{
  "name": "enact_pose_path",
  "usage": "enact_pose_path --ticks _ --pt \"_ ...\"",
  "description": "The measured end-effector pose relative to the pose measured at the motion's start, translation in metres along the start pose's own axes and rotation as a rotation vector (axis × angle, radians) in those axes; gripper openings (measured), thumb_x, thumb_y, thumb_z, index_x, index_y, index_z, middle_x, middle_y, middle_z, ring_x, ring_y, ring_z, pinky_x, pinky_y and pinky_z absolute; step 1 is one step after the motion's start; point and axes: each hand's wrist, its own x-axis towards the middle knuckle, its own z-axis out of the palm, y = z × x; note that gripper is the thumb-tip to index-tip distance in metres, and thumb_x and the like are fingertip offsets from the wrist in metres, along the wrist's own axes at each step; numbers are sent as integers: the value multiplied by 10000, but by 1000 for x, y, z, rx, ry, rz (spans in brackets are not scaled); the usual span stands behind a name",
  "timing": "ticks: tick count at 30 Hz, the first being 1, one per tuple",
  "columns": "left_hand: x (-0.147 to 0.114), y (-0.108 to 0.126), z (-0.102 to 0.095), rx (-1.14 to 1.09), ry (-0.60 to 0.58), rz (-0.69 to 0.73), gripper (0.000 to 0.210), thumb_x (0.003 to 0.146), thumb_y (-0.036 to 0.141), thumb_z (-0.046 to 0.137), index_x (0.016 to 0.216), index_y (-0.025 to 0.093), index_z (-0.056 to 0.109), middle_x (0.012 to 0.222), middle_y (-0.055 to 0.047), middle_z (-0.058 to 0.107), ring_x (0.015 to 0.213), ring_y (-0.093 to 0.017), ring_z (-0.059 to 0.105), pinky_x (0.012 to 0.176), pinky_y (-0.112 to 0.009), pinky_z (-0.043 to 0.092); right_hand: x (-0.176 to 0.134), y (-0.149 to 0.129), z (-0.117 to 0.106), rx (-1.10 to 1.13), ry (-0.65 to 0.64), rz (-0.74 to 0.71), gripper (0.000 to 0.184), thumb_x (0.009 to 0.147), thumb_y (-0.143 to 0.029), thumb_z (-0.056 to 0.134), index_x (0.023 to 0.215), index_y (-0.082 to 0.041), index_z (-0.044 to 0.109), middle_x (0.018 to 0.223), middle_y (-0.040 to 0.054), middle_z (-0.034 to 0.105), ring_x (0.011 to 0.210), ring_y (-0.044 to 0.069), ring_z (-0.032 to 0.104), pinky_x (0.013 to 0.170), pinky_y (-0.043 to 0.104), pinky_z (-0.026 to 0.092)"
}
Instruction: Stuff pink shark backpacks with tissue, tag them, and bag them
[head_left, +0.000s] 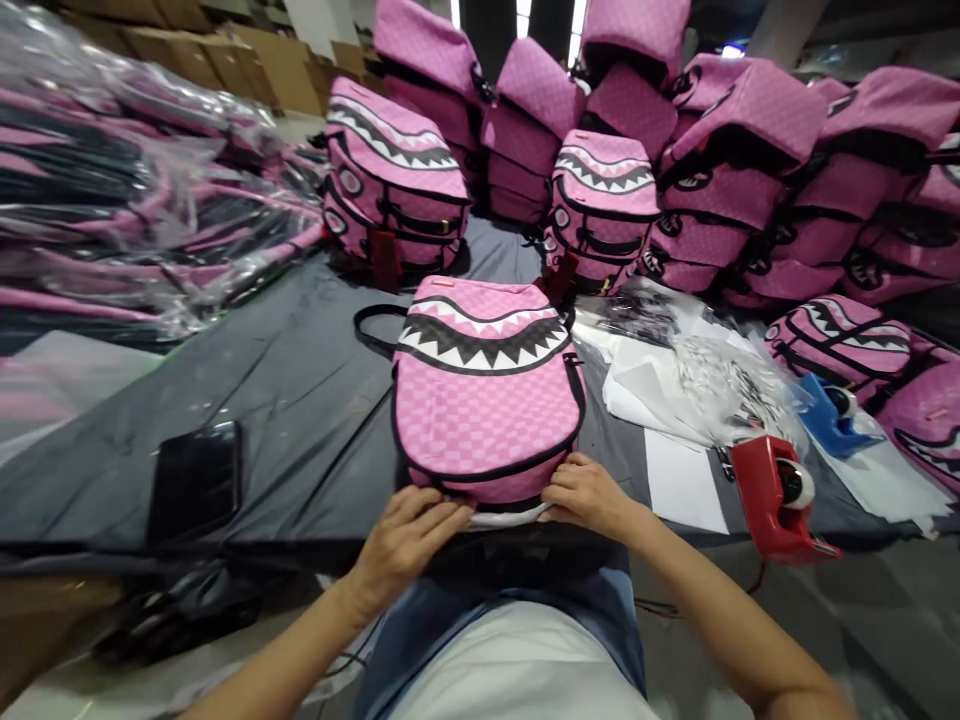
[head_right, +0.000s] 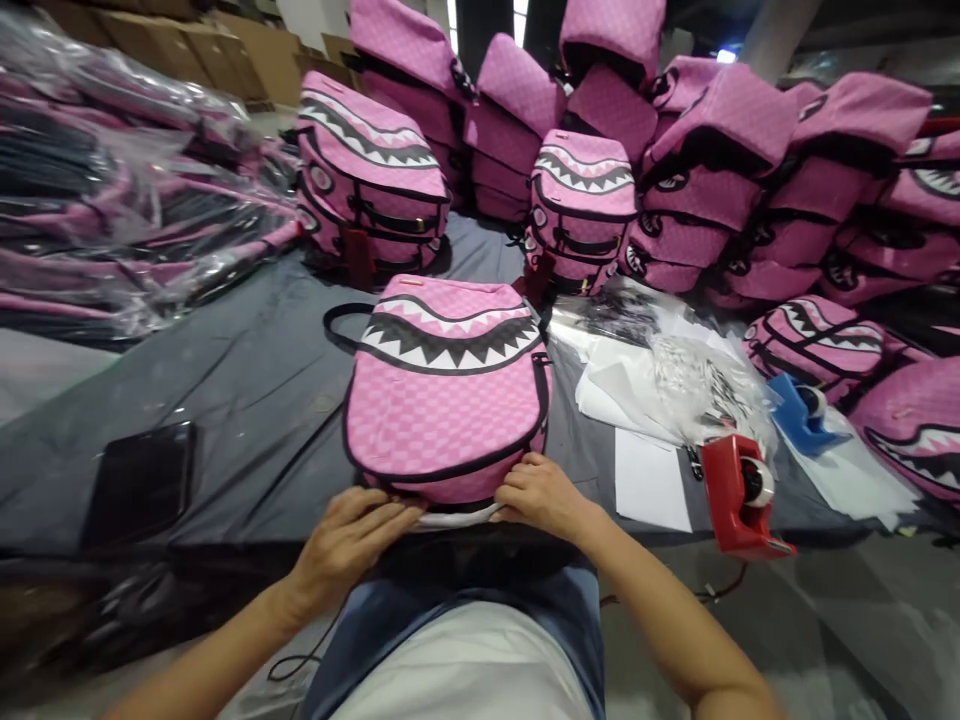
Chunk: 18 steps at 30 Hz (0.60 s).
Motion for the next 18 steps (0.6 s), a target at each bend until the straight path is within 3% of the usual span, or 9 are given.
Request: enact_pose_path --ticks 2,5,6,8,11,15,18 --pt "-19 -4 -6 -43 71 -138 287 995 118 509 1204 259 645 997 -23 770 896 -166 672 851 -322 516 -2 3 -2 24 2 5 406 1066 -459 415 859 -182 629 730 10 636 707 145 538 788 310 359" --pt "-32 8 1 -89 275 -576 162 973 290 603 1122 228 624 965 -38 711 855 -166 671 773 -292 550 -5 3 -3 44 -10 5 355 1056 -430 461 864 -184 630 740 12 633 708 149 532 797 313 354" --pt "-32 14 6 -79 300 -722 188 975 371 591 1081 217 614 927 -35 689 817 -170 666 737 -294 550 -6 2 -3 45 -13 10 334 1052 -416 476 868 -185 631 742 12 632 711 150 531 806 314 356" --pt "-28 25 16 -37 224 -890 301 986 499 519 995 209 599 839 -23 654 738 -184 642 680 -312 529 -7 1 -3 45 -11 17 294 1047 -388 496 883 -187 634 745 11 628 718 152 533 821 318 361" --pt "-23 30 28 102 113 -842 328 1018 481 445 854 222 564 736 -9 605 673 -200 588 640 -325 470 -8 2 -4 54 0 12 276 1047 -368 495 897 -185 636 747 9 626 721 152 537 827 319 367" --pt "-28 13 40 212 176 -665 258 1038 330 431 833 225 547 689 -2 575 649 -194 547 654 -316 422 -6 2 -3 75 48 -2 337 1064 -392 449 888 -176 639 731 6 622 703 144 532 814 308 367" --pt "-37 -3 42 215 188 -554 254 1027 288 458 806 222 563 634 6 555 611 -186 531 687 -325 416 -4 -3 2 38 115 36 443 1038 -511 460 796 -182 631 662 -2 584 658 145 500 774 309 358"
